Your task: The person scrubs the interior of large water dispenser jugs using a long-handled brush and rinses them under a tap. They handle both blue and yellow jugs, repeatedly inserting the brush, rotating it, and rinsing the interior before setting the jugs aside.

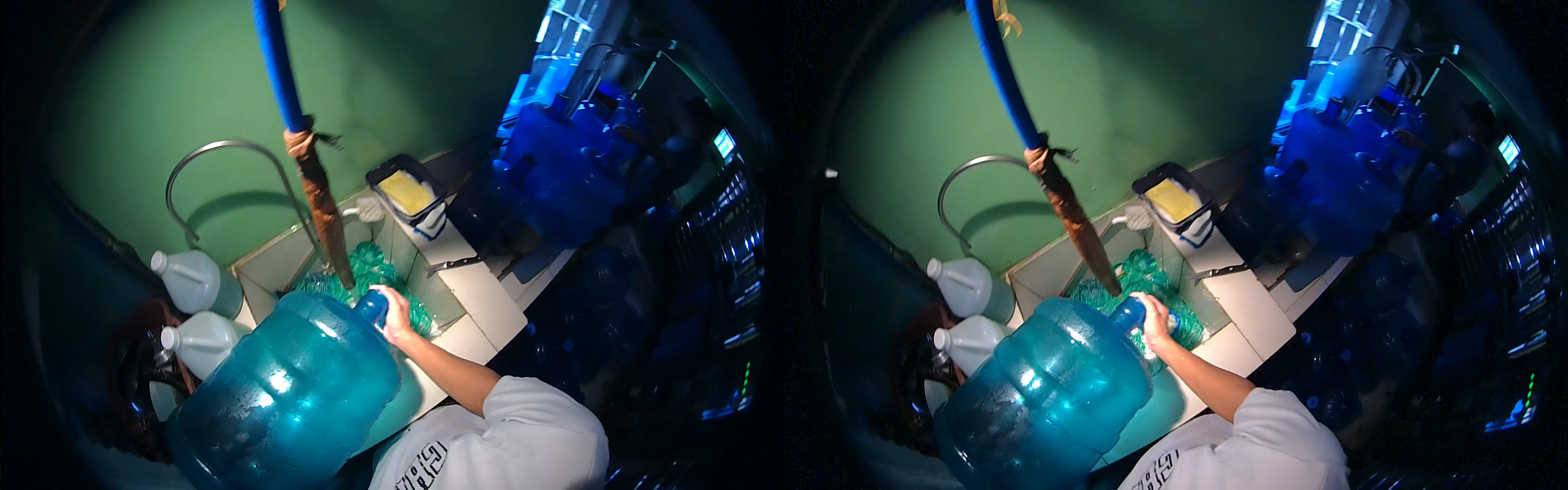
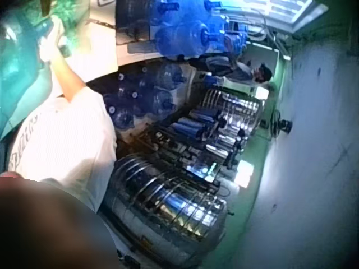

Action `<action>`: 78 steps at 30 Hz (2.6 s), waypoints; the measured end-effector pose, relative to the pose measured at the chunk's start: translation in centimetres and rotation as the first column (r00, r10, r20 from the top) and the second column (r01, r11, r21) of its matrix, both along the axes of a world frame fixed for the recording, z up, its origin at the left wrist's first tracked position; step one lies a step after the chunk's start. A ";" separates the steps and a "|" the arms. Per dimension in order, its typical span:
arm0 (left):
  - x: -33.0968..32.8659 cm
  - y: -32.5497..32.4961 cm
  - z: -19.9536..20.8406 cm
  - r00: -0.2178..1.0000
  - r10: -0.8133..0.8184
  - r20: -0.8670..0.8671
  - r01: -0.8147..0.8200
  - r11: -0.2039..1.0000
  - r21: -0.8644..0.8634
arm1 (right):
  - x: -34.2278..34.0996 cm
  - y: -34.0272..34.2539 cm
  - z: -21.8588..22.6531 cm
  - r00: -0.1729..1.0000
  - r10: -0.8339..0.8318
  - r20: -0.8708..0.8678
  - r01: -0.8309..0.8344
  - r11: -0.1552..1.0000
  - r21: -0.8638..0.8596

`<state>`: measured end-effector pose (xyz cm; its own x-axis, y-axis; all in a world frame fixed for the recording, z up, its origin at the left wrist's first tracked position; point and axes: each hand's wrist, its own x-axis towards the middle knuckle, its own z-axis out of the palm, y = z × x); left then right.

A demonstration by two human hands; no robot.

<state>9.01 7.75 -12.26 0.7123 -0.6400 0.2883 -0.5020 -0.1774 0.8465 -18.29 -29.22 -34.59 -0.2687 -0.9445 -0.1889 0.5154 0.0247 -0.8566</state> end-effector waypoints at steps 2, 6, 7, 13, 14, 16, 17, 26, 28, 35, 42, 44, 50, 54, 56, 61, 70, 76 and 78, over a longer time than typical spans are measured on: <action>-1.2 -2.4 -0.6 0.998 -0.028 -0.056 0.026 0.999 -0.035 | -4.4 -1.4 2.5 0.989 -0.101 0.109 0.099 0.995 0.023; -4.8 -8.5 -1.2 0.967 -0.215 -0.134 0.196 0.971 -0.138 | -14.7 -2.5 6.8 0.955 -0.236 -0.181 0.204 0.963 -0.177; -5.8 -9.9 -1.1 0.951 -0.280 -0.134 0.257 0.952 -0.166 | -17.3 -2.4 7.9 0.959 -0.202 -0.196 0.180 0.975 -0.128; -12.5 -17.2 -1.0 0.808 -0.532 -0.254 0.464 0.840 -0.281 | -30.6 3.3 16.1 0.917 -0.284 -0.281 0.180 0.922 -0.343; -13.8 -17.9 -1.0 0.777 -0.565 -0.278 0.494 0.821 -0.287 | -32.4 4.2 17.6 0.899 -0.350 -0.263 0.264 0.913 -0.312; -16.4 -19.3 -1.2 0.708 -0.632 -0.316 0.559 0.774 -0.296 | -35.7 5.9 20.1 0.819 -0.463 -0.340 0.363 0.876 -0.319; -17.7 -19.9 -1.3 0.675 -0.660 -0.330 0.588 0.751 -0.300 | -36.9 6.5 20.9 0.767 -0.517 -0.380 0.396 0.847 -0.355; -27.8 -24.0 -3.0 0.269 -0.887 -0.374 0.821 0.414 -0.392 | -46.9 14.6 23.2 0.085 -0.713 -0.696 0.486 0.639 -0.596; -30.1 -25.1 -3.2 0.159 -0.924 -0.347 0.855 0.305 -0.420 | -50.9 17.1 26.0 -0.108 -0.705 -0.701 0.442 0.598 -0.669; -38.3 -28.5 -4.3 0.063 -0.979 -0.194 0.996 0.073 -0.044 | -58.1 15.9 39.8 -0.356 -0.729 -0.584 0.393 0.451 -0.802; -38.0 -26.4 -7.0 -0.011 -0.940 -0.340 0.977 -0.083 0.196 | -56.8 -4.0 31.2 -0.394 -0.666 -0.633 0.044 0.675 -0.737; -37.8 -26.1 -7.8 -0.021 -0.942 -0.336 0.965 -0.106 0.239 | -55.9 -7.9 27.4 -0.375 -0.597 -0.709 0.039 0.754 -0.655; -38.8 -26.4 -9.3 0.001 -0.948 -0.318 0.934 -0.112 0.338 | -51.7 -7.8 19.6 -0.202 -0.486 -0.850 0.243 0.816 -0.524; -40.2 -26.5 -10.5 -0.088 -0.964 -0.251 0.878 -0.194 0.437 | -51.9 3.9 11.1 -0.094 -0.527 -0.845 0.366 0.771 -0.522; -41.0 -26.8 -11.1 -0.176 -0.964 -0.200 0.846 -0.252 0.470 | -55.5 11.8 7.4 0.012 -0.394 -0.919 0.553 0.769 -0.322; -42.2 -27.9 -12.8 -0.215 -0.971 -0.109 0.784 -0.238 0.573 | -72.0 28.6 4.8 -0.177 0.333 -0.926 0.977 0.174 -0.124; -38.6 -29.7 -14.9 -0.185 -0.983 -0.019 0.721 -0.149 0.677 | -81.7 35.0 0.8 0.276 0.093 -0.957 0.952 0.113 0.286; -36.0 -29.6 -15.6 -0.099 -0.995 -0.032 0.758 -0.096 0.645 | -76.3 34.5 0.5 0.004 0.040 -0.999 0.990 0.138 0.009; -34.9 -29.3 -15.5 -0.031 -0.999 -0.013 0.809 -0.033 0.586 | -73.7 35.6 4.2 -0.226 -0.146 -0.963 0.928 0.269 -0.259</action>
